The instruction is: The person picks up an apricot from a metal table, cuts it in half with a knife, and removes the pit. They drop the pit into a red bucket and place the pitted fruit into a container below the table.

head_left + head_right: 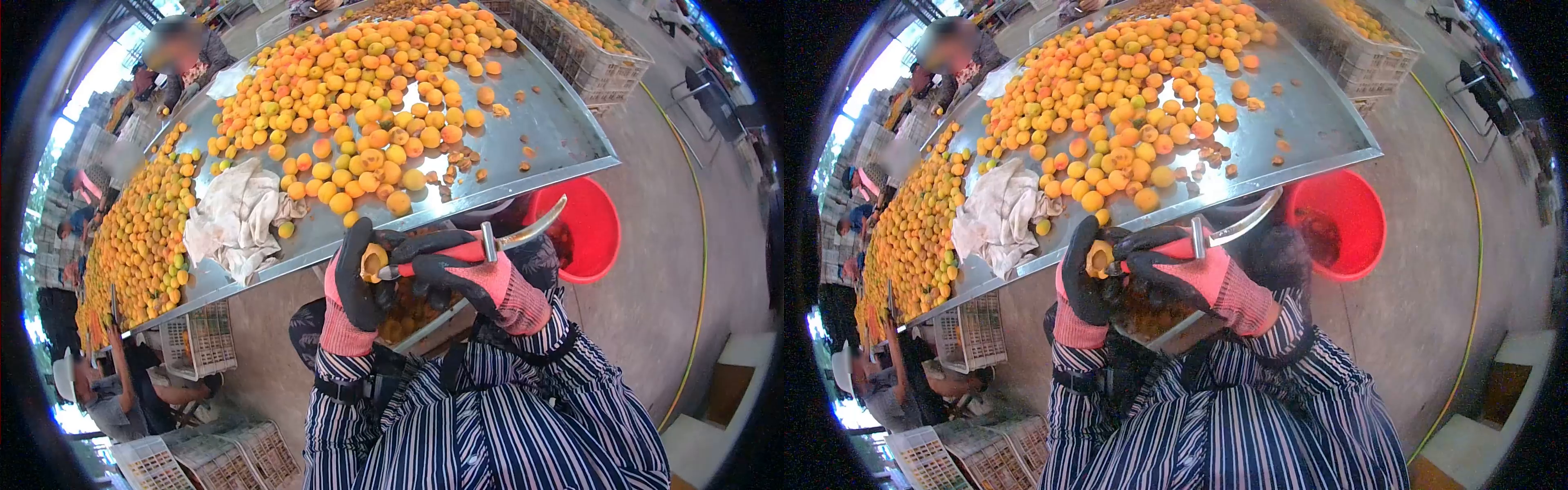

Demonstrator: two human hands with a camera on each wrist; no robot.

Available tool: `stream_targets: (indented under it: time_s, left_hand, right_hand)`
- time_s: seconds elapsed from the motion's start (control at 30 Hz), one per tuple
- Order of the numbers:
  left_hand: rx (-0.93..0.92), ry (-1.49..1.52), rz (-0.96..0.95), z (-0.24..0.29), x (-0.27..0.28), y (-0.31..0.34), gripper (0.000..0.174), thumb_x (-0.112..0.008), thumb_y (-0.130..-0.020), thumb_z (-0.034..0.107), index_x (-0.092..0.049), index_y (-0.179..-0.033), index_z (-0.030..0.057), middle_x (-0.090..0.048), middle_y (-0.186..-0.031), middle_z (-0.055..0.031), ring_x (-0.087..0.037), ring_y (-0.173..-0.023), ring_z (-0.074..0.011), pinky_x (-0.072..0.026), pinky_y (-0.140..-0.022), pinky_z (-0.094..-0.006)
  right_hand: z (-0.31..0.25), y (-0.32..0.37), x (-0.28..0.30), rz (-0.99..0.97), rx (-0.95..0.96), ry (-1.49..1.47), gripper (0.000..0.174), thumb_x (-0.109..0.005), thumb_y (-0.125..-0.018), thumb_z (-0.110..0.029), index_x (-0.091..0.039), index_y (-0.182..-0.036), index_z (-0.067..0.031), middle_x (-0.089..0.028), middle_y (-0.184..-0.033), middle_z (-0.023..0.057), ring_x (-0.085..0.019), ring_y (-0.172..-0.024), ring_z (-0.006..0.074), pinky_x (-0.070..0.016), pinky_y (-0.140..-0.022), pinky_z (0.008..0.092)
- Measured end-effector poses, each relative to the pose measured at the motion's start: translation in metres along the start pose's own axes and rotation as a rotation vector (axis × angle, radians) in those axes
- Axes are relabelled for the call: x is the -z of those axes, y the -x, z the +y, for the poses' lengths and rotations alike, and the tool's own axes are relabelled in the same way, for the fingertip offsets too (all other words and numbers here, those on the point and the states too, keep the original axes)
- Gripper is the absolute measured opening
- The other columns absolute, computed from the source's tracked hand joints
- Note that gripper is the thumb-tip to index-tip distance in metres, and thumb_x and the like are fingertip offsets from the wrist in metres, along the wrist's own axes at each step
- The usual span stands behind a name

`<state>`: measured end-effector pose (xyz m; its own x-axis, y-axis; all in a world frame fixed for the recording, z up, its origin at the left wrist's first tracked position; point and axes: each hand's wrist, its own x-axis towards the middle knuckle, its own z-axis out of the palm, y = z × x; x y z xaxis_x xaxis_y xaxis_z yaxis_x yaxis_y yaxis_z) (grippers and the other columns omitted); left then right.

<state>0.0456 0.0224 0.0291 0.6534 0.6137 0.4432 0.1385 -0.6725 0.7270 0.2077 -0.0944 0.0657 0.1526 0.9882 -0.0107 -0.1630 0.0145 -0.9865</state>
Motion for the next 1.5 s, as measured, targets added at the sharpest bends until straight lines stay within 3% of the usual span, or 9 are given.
stream_targets:
  time_s: [0.53, 0.6, 0.77, 0.87, 1.0, 1.2, 1.3, 1.4, 1.5]
  left_hand:
    - [0.639, 0.748, -0.098, -0.045, -0.109, -0.114, 0.031, -0.053, -0.089, 0.018, -0.049, -0.115, 0.0018, -0.059, -0.099, -0.0116, -0.059, -0.086, -0.0186, -0.0497, -0.075, -0.0283]
    - [0.629, 0.958, -0.12, -0.038, -0.114, -0.117, 0.03, -0.049, -0.09, 0.019, -0.049, -0.114, 0.0012, -0.059, -0.1, -0.0114, -0.059, -0.087, -0.0186, -0.0501, -0.075, -0.0276]
    - [0.788, 1.227, -0.049, -0.044, -0.142, -0.128, 0.028, -0.043, -0.091, 0.027, -0.057, -0.092, 0.0022, -0.062, -0.086, -0.008, -0.062, -0.074, -0.018, -0.0529, -0.066, -0.0275]
    - [0.133, 0.505, -0.031, -0.041, -0.156, -0.122, 0.031, -0.044, -0.09, 0.029, -0.055, -0.099, 0.0016, -0.061, -0.089, -0.0086, -0.062, -0.076, -0.0196, -0.054, -0.067, -0.0307]
    - [0.788, 1.197, -0.171, -0.053, -0.157, -0.131, 0.029, -0.048, -0.089, 0.014, -0.047, -0.115, 0.0014, -0.057, -0.11, -0.0119, -0.059, -0.097, -0.0214, -0.0525, -0.077, -0.0314]
    - [0.742, 1.098, -0.08, -0.049, -0.124, -0.119, 0.033, -0.045, -0.092, 0.023, -0.048, -0.116, 0.0019, -0.061, -0.098, -0.0114, -0.061, -0.084, -0.0167, -0.0533, -0.068, -0.0294]
    - [-0.057, 0.063, -0.276, -0.031, -0.073, -0.107, 0.026, -0.044, -0.091, 0.012, -0.05, -0.115, 0.0016, -0.062, -0.097, -0.0095, -0.06, -0.087, -0.0139, -0.0502, -0.068, -0.0247]
    - [0.081, 0.183, -0.639, -0.096, -0.049, -0.062, 0.028, -0.052, -0.088, 0.019, -0.056, -0.111, 0.0039, -0.063, -0.095, -0.0072, -0.06, -0.086, -0.0141, -0.049, -0.07, -0.0241]
    - [0.995, 0.21, -0.781, -0.109, -0.051, -0.026, 0.042, -0.054, -0.086, 0.033, -0.053, -0.119, 0.0078, -0.063, -0.101, -0.0099, -0.059, -0.095, -0.0214, -0.0448, -0.084, -0.0277]
  right_hand:
    - [0.087, -0.052, 0.057, 0.758, 0.291, 0.438, 0.025, -0.061, -0.082, -0.004, -0.059, -0.106, 0.0023, -0.065, -0.093, 0.0079, -0.061, -0.086, 0.0126, -0.0503, -0.076, 0.0226]
    - [0.072, -0.061, 0.083, 0.456, 0.028, -0.537, 0.027, -0.054, -0.088, -0.012, -0.055, -0.11, 0.0032, -0.063, -0.096, 0.0089, -0.061, -0.082, 0.0133, -0.0503, -0.075, 0.0234]
    - [0.096, -0.071, 0.105, 0.302, 0.083, -0.725, 0.03, -0.048, -0.091, -0.012, -0.048, -0.118, 0.0006, -0.059, -0.104, 0.0104, -0.06, -0.09, 0.0167, -0.0511, -0.078, 0.027]
    - [0.082, -0.069, 0.098, 0.374, 0.104, -0.897, 0.032, -0.046, -0.091, -0.011, -0.045, -0.121, 0.0003, -0.056, -0.107, 0.0103, -0.059, -0.095, 0.0193, -0.0511, -0.079, 0.0294]
    - [0.106, -0.081, 0.119, 0.329, 0.155, -0.898, 0.03, -0.045, -0.092, -0.012, -0.048, -0.118, 0.0002, -0.059, -0.105, 0.0098, -0.06, -0.092, 0.0208, -0.0515, -0.079, 0.0314]
    - [0.108, -0.088, 0.16, 0.9, 0.16, 0.905, 0.038, -0.066, -0.076, -0.024, -0.057, -0.109, -0.0053, -0.056, -0.107, 0.0152, -0.057, -0.093, 0.0259, -0.0458, -0.082, 0.0375]
    - [0.072, -0.089, 0.162, 0.857, 0.094, 0.957, 0.037, -0.066, -0.071, -0.023, -0.058, -0.106, -0.0107, -0.054, -0.108, 0.0159, -0.054, -0.099, 0.0322, -0.0429, -0.084, 0.0427]
    - [0.041, -0.098, 0.137, 0.724, 0.052, 0.94, 0.035, -0.067, -0.07, -0.017, -0.057, -0.103, -0.0064, -0.059, -0.095, 0.014, -0.058, -0.089, 0.0319, -0.0472, -0.077, 0.0382]
    - [0.048, -0.119, 0.104, 0.439, 0.047, 1.028, 0.036, -0.065, -0.073, -0.025, -0.057, -0.104, -0.0093, -0.059, -0.096, 0.0141, -0.058, -0.092, 0.0319, -0.0468, -0.077, 0.0395]
